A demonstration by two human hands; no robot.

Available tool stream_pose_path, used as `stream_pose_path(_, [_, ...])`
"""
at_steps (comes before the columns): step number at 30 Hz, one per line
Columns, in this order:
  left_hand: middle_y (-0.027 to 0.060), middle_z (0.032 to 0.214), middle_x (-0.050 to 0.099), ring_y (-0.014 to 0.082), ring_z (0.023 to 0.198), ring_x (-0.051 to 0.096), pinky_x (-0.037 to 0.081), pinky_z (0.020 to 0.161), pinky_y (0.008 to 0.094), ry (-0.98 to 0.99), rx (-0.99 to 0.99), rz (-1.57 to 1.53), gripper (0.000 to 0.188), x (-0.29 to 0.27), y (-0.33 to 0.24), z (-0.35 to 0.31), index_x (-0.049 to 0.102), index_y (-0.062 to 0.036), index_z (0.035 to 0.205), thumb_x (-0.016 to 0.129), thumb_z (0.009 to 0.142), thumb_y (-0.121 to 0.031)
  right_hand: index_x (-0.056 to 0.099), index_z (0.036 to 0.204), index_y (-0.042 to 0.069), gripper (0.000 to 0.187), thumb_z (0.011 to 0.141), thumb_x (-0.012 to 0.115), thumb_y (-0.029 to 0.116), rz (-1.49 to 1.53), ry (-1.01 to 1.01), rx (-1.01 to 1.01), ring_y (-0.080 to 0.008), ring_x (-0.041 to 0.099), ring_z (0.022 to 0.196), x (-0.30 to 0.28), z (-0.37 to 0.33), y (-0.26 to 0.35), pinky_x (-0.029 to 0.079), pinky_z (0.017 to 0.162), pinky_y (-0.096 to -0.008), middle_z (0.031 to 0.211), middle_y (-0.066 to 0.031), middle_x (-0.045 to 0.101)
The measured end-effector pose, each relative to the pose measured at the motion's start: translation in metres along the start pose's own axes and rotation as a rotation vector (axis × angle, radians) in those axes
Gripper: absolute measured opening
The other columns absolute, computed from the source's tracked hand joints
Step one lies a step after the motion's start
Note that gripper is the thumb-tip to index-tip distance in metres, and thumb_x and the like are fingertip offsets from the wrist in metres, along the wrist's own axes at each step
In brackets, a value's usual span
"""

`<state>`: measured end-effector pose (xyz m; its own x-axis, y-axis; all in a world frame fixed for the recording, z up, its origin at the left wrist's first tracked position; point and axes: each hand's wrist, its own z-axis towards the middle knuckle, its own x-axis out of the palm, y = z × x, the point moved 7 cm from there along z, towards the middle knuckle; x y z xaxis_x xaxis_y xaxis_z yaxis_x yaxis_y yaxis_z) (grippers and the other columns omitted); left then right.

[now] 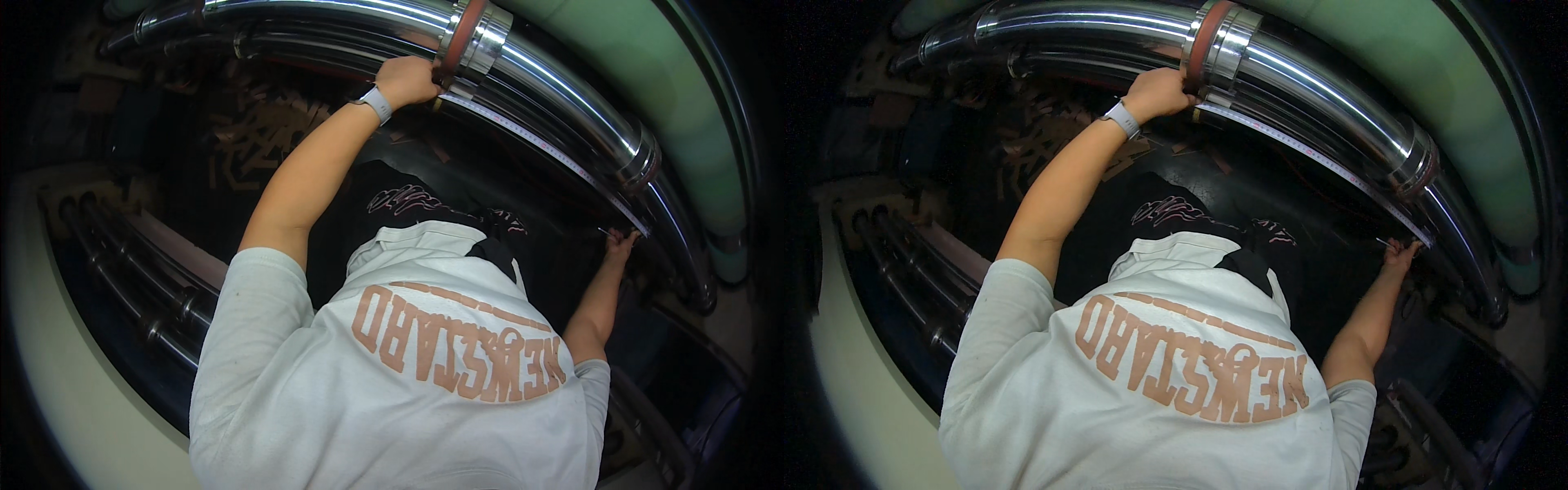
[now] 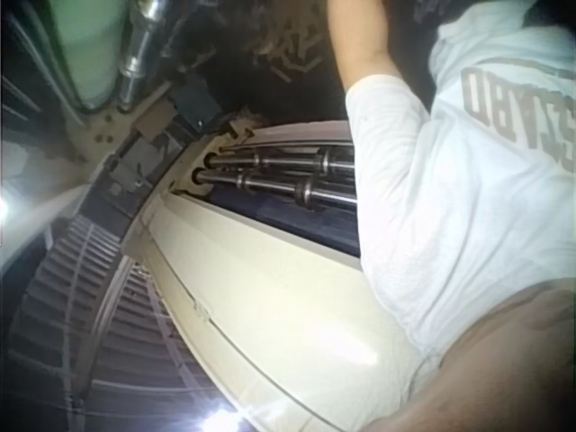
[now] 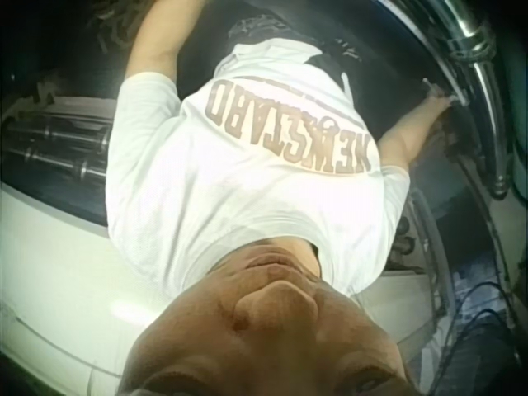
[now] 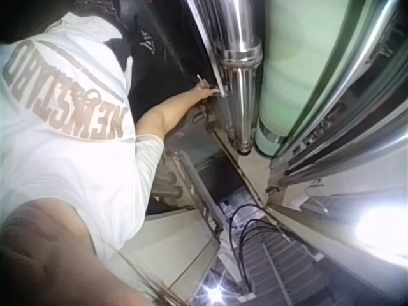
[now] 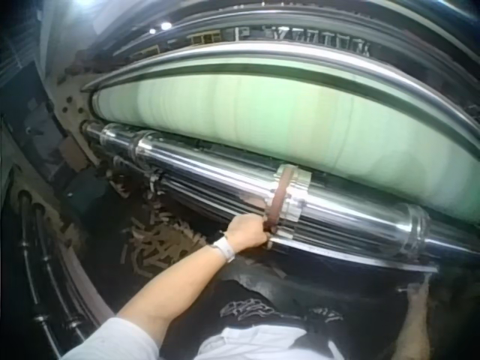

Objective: The person uses a tape measure to measure the diameter and circumference of several large metal rollers on a machine. They repeatedly extend the tape, wrap it around the rollers, and read the measurements while standing in a workshop.

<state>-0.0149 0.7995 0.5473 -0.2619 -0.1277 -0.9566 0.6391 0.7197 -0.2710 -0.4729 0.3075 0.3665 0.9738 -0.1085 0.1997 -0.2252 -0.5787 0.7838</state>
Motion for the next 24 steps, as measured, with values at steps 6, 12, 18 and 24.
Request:
stream_pose_path(6, [0.013,0.084,0.062,0.029,0.08,0.059,0.046,0.069,0.0403,0.097,0.001,-0.045,0.031,0.001,-0.012,0.007,0.061,-0.0114,0.092,0.059,0.071,-0.034,0.053,0.09,0.008,0.051,0.069,0.061,0.053,-0.078,0.118,-0.159,-0.0153,0.043,0.041,-0.013,-0.013,0.007,0.039,0.042,-0.0281,0.055,-0.0051,0.045])
stream_pose_path(12, [0.0162,0.081,0.061,0.0322,0.079,0.058,0.045,0.068,0.0408,-0.008,-0.018,-0.054,0.033,-0.01,-0.021,-0.002,0.061,-0.0082,0.091,0.063,0.07,-0.033,0.052,0.077,0.005,0.05,0.073,0.056,0.055,-0.505,-0.188,-0.058,-0.0114,0.036,0.042,-0.045,-0.063,0.034,0.03,0.039,-0.0238,0.053,-0.0002,0.039])
stream_pose_path(18, [0.016,0.084,0.061,0.0325,0.082,0.057,0.045,0.07,0.0398,-0.013,0.023,-0.077,0.034,0.0,-0.014,0.002,0.06,-0.0085,0.093,0.064,0.069,-0.032,0.057,0.083,0.008,0.024,0.087,0.046,0.03,-0.533,0.025,-0.359,-0.0078,0.033,0.046,-0.052,-0.072,0.073,0.029,0.043,-0.0225,0.059,0.0031,0.039])
stream_pose_path(24, [0.0123,0.085,0.062,0.0303,0.082,0.057,0.045,0.07,0.0374,-0.012,0.047,-0.096,0.025,0.0,-0.014,0.0,0.063,-0.0133,0.09,0.064,0.069,-0.028,0.059,0.087,0.008,0.022,0.088,0.046,0.026,-0.814,0.194,-0.446,-0.0062,0.035,0.055,-0.008,-0.108,0.077,0.031,0.052,-0.0205,0.061,0.0036,0.04])
